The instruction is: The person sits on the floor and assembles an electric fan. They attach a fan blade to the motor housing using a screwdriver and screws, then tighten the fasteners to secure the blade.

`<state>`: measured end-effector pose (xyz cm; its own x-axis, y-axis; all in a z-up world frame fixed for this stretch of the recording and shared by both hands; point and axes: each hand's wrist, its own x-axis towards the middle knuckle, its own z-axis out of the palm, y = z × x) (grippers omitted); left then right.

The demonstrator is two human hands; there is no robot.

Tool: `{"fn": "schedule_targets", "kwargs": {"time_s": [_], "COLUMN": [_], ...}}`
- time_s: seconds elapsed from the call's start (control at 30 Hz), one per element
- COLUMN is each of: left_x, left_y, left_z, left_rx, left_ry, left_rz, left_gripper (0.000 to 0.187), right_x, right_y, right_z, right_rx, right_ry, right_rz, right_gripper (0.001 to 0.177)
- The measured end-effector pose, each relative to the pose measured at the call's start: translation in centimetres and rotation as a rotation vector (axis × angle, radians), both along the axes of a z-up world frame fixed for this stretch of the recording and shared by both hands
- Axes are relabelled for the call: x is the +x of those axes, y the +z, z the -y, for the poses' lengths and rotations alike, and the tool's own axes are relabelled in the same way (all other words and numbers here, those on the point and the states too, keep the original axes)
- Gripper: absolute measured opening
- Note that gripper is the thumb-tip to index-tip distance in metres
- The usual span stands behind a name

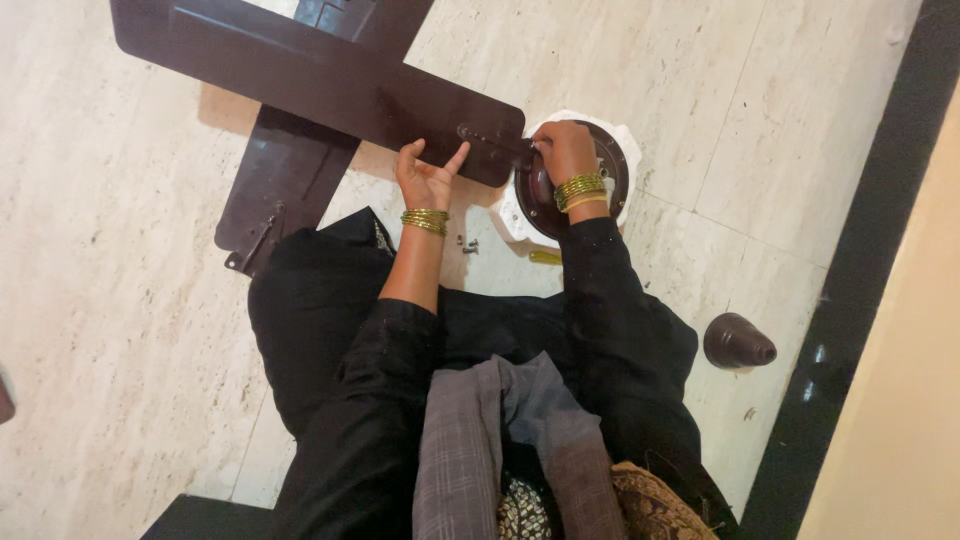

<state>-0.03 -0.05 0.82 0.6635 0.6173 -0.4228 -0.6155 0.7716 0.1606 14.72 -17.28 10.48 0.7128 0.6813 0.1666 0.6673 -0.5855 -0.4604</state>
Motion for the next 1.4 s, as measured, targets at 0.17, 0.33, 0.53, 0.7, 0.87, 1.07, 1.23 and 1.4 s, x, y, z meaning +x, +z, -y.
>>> {"fn": "schedule_targets", "kwargs": {"time_s": [0.17,0.33,0.53,0.7,0.87,1.07,1.23,1.4], "left_x": [-0.1,0.0,0.4,0.7,0.8,1.1,1.1,1.0], "left_y": [1.0,0.2,-1.4,-1.3,-1.7,-2.7,-2.5,-2.3], "left_z": [-0.1,0.0,-0.3,-0.6,-0.8,-0.8,-0.8,-0.7], "left_rx": [-0.013,-0.060,-0.020,-0.032,-0.046,-0.095,-0.123,-0.124], "left_ry": [-0.005,0.014,0.005,-0.003,-0.028,0.016,0.010,0.037], "left_rz": [-0.023,-0.041,-0.027,-0.006,-0.035,-0.043,-0.040,-0.078], "left_gripper": [0.014,0.016,0.017,0.017,0.026,0.031,0.033,0.035], "right_x": [0.3,0.2,0.7,0.8,0.7,0.3,0.1,0.0], "right_y": [-0.4,-1.7,-2.6,-2.7,-2.1,-0.7,-0.6,-1.4], "right_z": [0.2,0.4,0.5,0.5,0.4,0.4,0.6,0.4], "right_rx": [0.002,0.015,-0.034,-0.179,-0.093,0.084,0.012,-0.009], "right_ry": [0.004,-0.008,0.004,-0.011,-0.015,-0.075,-0.005,-0.043], "right_rz": [-0.046,0.000,0.059,0.064,0.010,-0.110,-0.052,0.008], "right_gripper": [0.009,0.009,0.010,0.014,0.013,0.014,0.013,0.012]}}
